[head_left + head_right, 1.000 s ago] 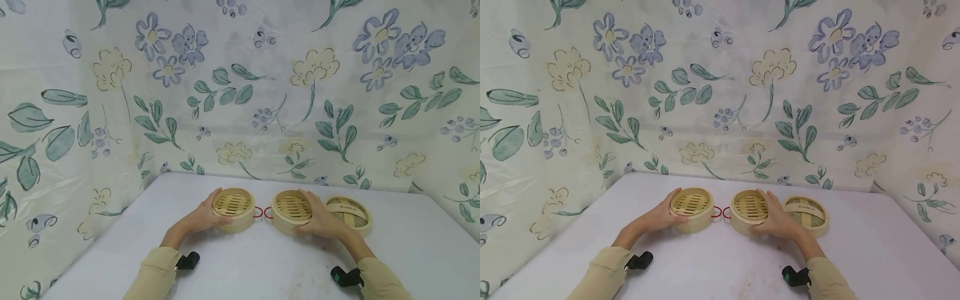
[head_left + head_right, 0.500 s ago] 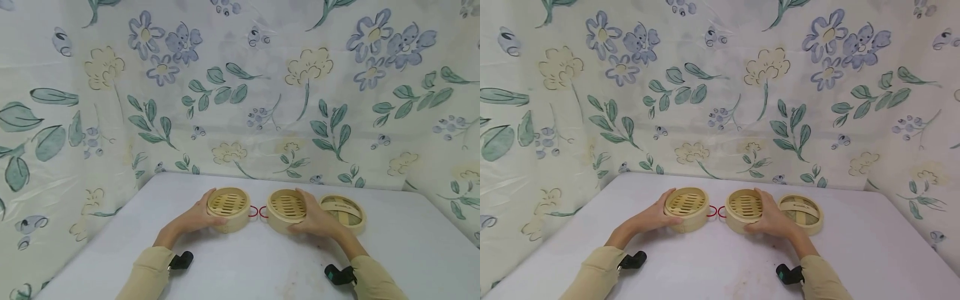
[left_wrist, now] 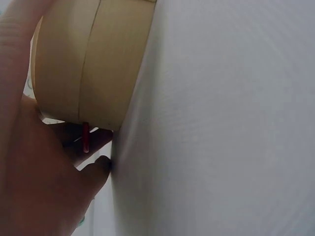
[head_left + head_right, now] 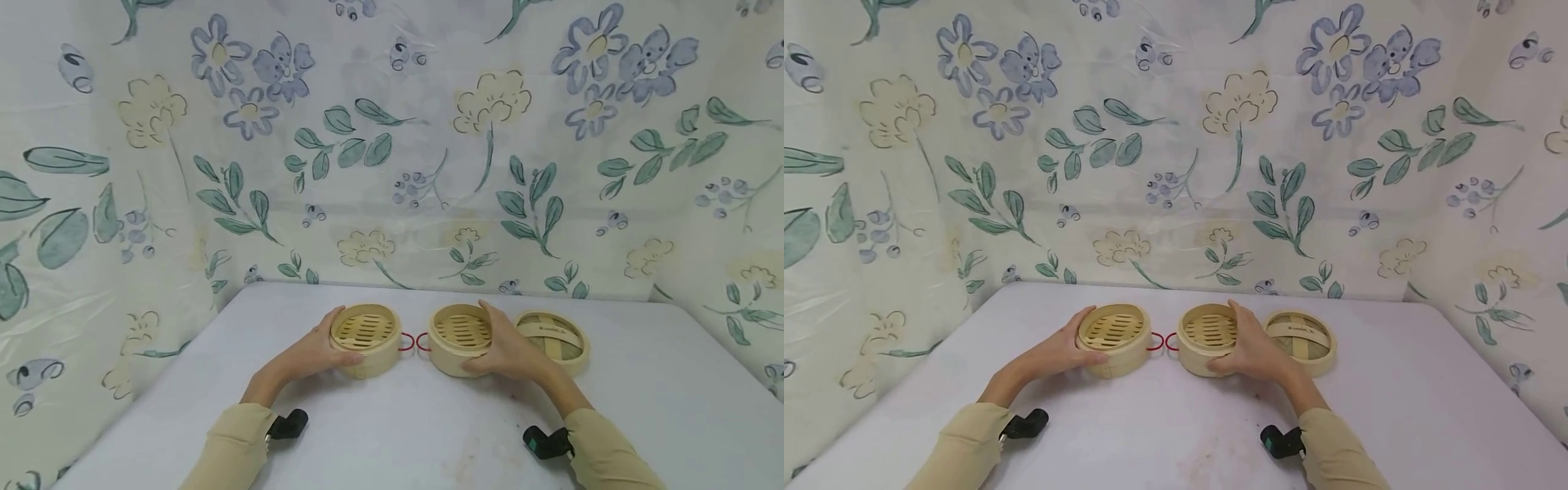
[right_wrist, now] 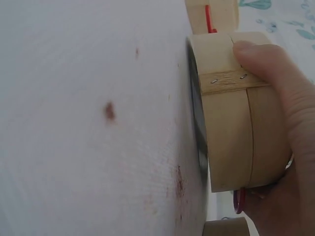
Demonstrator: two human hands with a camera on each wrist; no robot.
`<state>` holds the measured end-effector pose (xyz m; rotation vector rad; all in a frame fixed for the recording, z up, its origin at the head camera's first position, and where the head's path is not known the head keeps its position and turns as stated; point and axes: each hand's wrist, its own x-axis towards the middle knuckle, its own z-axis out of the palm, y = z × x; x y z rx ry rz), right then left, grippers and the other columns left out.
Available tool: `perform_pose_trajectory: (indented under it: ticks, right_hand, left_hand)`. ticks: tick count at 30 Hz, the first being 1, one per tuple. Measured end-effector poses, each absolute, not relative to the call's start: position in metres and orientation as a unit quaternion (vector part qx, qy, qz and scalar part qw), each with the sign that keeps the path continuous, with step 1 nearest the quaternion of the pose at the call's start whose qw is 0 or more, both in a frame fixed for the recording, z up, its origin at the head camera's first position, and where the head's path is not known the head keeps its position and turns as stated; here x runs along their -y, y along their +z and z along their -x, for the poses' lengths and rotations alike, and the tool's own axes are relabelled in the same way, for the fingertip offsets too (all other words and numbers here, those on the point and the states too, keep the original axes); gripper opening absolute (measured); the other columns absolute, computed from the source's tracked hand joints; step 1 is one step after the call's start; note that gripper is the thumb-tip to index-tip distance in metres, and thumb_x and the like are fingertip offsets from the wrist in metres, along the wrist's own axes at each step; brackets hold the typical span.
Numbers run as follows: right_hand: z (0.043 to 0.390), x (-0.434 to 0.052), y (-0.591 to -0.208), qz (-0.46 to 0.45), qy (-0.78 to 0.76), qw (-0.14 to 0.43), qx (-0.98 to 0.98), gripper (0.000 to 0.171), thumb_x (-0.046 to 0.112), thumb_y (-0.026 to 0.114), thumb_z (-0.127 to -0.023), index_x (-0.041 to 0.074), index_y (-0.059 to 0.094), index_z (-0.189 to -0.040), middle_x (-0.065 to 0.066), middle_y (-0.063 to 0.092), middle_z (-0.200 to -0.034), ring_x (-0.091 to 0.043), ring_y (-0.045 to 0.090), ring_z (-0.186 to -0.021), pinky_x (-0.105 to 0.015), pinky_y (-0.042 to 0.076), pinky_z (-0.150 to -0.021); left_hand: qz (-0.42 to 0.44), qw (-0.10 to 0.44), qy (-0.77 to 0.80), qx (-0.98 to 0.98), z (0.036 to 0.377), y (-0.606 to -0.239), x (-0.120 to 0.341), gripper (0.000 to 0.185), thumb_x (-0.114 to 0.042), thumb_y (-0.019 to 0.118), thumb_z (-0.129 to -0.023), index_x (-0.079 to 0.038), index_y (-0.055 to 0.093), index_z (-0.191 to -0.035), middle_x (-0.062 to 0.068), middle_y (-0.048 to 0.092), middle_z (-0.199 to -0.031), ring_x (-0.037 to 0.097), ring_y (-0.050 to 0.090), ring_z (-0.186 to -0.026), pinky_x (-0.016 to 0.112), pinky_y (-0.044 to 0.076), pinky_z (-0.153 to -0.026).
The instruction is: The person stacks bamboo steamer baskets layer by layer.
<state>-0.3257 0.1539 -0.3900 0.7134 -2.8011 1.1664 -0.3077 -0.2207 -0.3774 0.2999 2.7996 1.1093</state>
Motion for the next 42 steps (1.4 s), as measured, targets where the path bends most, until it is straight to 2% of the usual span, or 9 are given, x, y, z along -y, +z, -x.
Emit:
perform_pose_trajectory:
  ticks: [9,14,20,42]
  right_hand:
    - [0.327,-0.153,-0.387,-0.234,0.369,0.017,0.899,0.125,0.047,0.087,-0.067,0.001,0.012,-0.156,-0.023,0.029,-0.155,-0.039,0.033,-0.142,-0.057,0.029,-0.114]
    - [0.326,-0.155,-0.387,-0.230,0.361,0.018,0.904,0.122,0.047,0.087,-0.067,-0.002,0.017,-0.153,-0.024,0.031,-0.152,-0.038,0.036,-0.138,-0.056,0.031,-0.113]
    - [0.325,-0.158,-0.385,-0.213,0.351,0.027,0.911,0.116,0.048,0.086,-0.067,0.000,0.023,-0.151,-0.024,0.030,-0.150,-0.039,0.037,-0.136,-0.057,0.032,-0.112]
    - [0.325,-0.161,-0.377,-0.175,0.356,0.042,0.917,0.121,0.052,0.084,-0.069,0.000,0.016,-0.155,-0.025,0.021,-0.156,-0.042,0.029,-0.141,-0.062,0.029,-0.112]
  left_hand:
    - [-0.114,0.083,0.380,-0.914,0.309,-0.375,0.224,0.125,-0.055,0.079,-0.076,-0.009,-0.003,-0.158,0.027,0.018,-0.160,0.046,0.014,-0.148,0.068,0.016,-0.113]
    - [-0.119,0.092,0.378,-0.914,0.309,-0.373,0.223,0.126,-0.056,0.079,-0.075,-0.007,-0.003,-0.158,0.028,0.018,-0.159,0.047,0.014,-0.147,0.068,0.016,-0.113]
    - [-0.114,0.095,0.373,-0.916,0.308,-0.371,0.223,0.126,-0.056,0.079,-0.075,-0.007,-0.003,-0.158,0.026,0.017,-0.160,0.045,0.014,-0.148,0.068,0.016,-0.113]
    - [-0.131,0.105,0.393,-0.904,0.311,-0.372,0.222,0.125,-0.050,0.081,-0.075,-0.005,-0.002,-0.157,0.026,0.017,-0.161,0.044,0.013,-0.148,0.066,0.014,-0.114]
